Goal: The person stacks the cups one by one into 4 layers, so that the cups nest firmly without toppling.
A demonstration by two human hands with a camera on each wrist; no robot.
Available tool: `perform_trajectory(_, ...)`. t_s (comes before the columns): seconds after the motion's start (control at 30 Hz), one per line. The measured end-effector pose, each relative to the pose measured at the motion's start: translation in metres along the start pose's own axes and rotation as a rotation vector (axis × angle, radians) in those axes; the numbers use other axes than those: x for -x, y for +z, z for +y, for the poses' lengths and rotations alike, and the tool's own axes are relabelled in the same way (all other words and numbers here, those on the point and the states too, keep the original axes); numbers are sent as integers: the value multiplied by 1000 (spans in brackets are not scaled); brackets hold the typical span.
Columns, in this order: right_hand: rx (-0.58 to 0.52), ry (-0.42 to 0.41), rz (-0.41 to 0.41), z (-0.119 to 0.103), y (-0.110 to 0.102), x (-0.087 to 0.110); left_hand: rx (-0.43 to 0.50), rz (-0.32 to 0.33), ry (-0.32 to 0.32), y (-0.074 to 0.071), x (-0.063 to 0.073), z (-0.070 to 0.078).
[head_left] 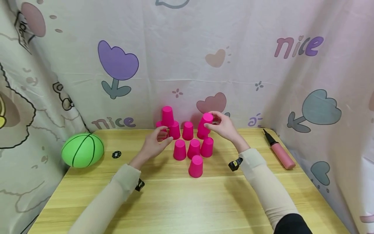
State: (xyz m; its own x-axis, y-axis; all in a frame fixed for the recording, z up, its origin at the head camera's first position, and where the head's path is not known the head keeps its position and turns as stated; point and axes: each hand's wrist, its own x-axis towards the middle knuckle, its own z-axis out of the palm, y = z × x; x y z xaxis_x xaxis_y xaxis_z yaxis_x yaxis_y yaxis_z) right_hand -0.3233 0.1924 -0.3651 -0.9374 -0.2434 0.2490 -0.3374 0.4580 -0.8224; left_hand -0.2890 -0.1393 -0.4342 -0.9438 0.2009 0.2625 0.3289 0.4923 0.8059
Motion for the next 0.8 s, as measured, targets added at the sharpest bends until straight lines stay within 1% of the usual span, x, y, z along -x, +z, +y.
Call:
perform_trajectory(0.17, -1, 26, 13, 0, 9, -14, 12, -57, -6, 7, 4, -2)
perform_trajectory(0.37, -9, 32, 19, 4, 17, -27, 7, -127, -49, 18, 8, -3)
perform_trajectory(0.47, -8, 42, 20, 6, 20, -33, 12, -151, -70, 23, 10, -3)
perform_trajectory(0.63, 12, 63, 23, 8, 24, -40, 12, -177, -88, 29, 11, -3)
perform_trajectory(0.8, 37, 59, 24, 11, 28, -48, 10, -180, -77, 32, 11, -1)
